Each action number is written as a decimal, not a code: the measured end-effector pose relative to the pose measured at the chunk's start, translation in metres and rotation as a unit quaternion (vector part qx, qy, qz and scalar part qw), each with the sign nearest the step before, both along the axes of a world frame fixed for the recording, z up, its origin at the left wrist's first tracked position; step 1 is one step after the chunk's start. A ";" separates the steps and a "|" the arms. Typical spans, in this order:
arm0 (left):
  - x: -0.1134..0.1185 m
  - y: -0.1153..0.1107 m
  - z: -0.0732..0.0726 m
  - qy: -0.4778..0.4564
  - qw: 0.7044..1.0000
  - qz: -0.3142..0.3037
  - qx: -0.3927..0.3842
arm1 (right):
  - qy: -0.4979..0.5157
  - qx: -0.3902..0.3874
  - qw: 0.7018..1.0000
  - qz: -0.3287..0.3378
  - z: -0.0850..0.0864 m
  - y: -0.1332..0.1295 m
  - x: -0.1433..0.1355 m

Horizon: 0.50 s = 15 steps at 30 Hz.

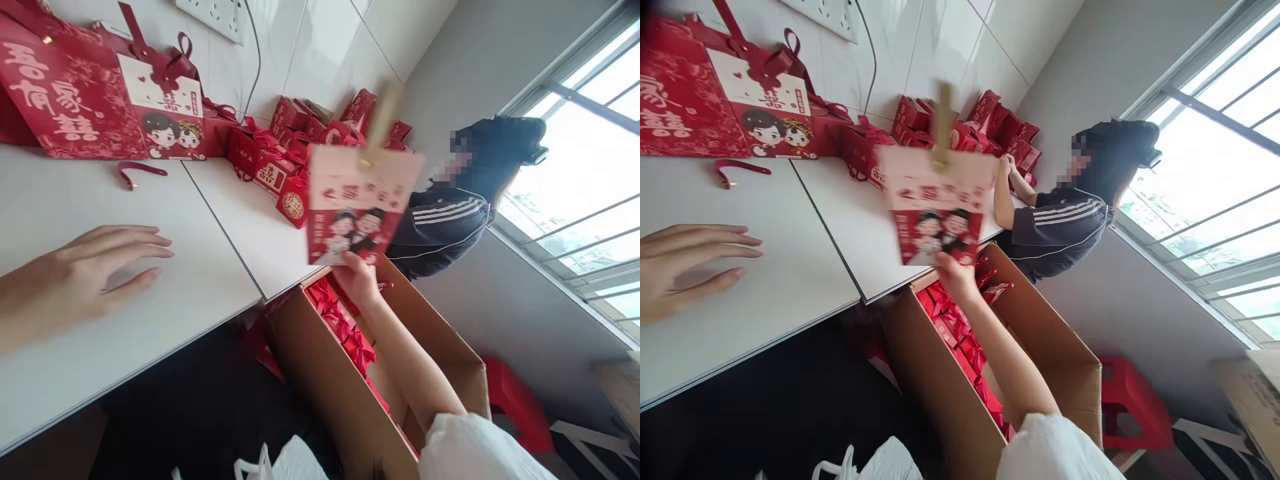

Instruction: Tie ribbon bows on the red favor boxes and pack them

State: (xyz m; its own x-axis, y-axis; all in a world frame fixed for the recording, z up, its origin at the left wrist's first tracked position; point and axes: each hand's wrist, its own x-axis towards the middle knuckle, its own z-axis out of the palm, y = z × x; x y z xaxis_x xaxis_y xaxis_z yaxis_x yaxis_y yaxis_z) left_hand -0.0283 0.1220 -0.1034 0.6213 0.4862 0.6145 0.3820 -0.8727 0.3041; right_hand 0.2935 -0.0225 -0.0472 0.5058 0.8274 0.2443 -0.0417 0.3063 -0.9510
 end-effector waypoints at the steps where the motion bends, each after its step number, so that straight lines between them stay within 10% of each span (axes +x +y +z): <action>1: 0.000 0.001 -0.001 0.001 1.000 -0.012 0.014 | -0.006 0.005 0.995 -0.102 -0.005 -0.013 0.021; 6: 0.005 -0.003 -0.006 0.000 0.999 -0.026 0.025 | -0.044 0.029 0.937 -0.345 -0.044 -0.100 0.108; 9: 0.007 -0.006 -0.006 0.002 1.000 -0.018 0.017 | -0.084 -0.131 0.809 -0.566 -0.077 -0.151 0.142; 15: 0.010 -0.007 -0.005 -0.015 1.000 -0.001 0.006 | -0.038 -0.303 0.761 -0.572 -0.146 -0.207 0.159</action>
State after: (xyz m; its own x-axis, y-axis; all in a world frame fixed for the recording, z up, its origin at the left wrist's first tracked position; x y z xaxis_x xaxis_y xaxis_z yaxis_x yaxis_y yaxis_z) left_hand -0.0184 0.1145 -0.1081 0.6033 0.4771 0.6391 0.3708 -0.8773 0.3048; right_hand 0.4527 -0.2296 -0.1930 0.9836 -0.1711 0.0574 -0.0153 -0.3958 -0.9182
